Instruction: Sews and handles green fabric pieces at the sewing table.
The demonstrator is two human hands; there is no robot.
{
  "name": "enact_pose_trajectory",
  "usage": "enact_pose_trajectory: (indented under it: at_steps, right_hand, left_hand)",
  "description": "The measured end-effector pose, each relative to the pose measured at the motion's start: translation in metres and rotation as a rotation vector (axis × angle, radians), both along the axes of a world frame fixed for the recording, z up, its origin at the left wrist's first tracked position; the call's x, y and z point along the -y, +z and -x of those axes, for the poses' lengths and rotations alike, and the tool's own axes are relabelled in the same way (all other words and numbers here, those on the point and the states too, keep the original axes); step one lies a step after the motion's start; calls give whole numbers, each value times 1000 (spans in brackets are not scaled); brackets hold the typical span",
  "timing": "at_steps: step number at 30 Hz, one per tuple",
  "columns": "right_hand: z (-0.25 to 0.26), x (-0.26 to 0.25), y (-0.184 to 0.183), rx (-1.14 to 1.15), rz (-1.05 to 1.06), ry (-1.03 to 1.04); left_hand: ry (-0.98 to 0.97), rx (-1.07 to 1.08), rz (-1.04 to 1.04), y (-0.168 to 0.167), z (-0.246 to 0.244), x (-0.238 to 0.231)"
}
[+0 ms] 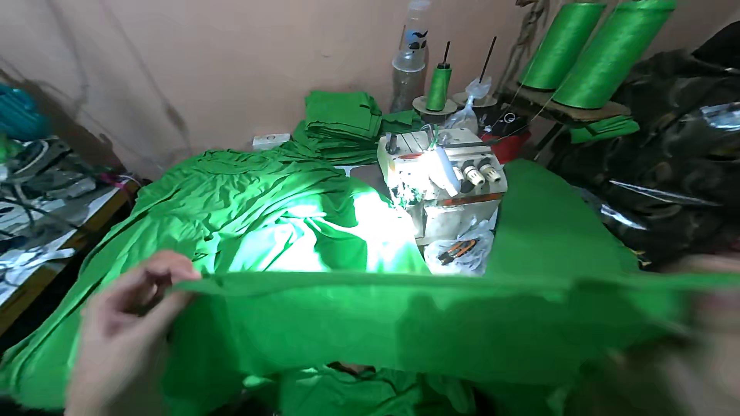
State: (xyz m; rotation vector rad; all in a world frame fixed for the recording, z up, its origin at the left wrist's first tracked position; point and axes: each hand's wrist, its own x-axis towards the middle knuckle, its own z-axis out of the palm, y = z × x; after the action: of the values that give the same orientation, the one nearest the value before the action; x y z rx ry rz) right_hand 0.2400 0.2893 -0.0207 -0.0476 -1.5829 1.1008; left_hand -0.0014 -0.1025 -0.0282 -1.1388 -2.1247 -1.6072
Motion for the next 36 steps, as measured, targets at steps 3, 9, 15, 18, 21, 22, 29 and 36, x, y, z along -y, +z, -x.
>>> enact_pose_trajectory:
  at_steps: [3,9,15,18,21,22,29,36]
  right_hand:
    - [73,22,-25,79,348,121]
    - [152,42,-71,324,830,325]
    - [135,49,-71,291,635,430]
    - [113,53,-74,301,407,502]
    - [110,52,-82,316,279,407]
    - [114,49,-86,341,256,324]
    - [140,36,-124,532,180,17]
    - [146,33,-126,482,106,-7]
  left_hand:
    - [411,-218,237,23,48,-31]
    - [51,-39,539,-2,37,-183]
    - [-237,35,296,-18,5,-235]
    - [-115,-205,103,-21,-1,-229]
    - [0,-370,133,-24,4,-235]
    - [42,-383,188,-28,9,-241]
    - [155,171,448,-40,12,-261]
    - [138,136,533,-43,13,-261]
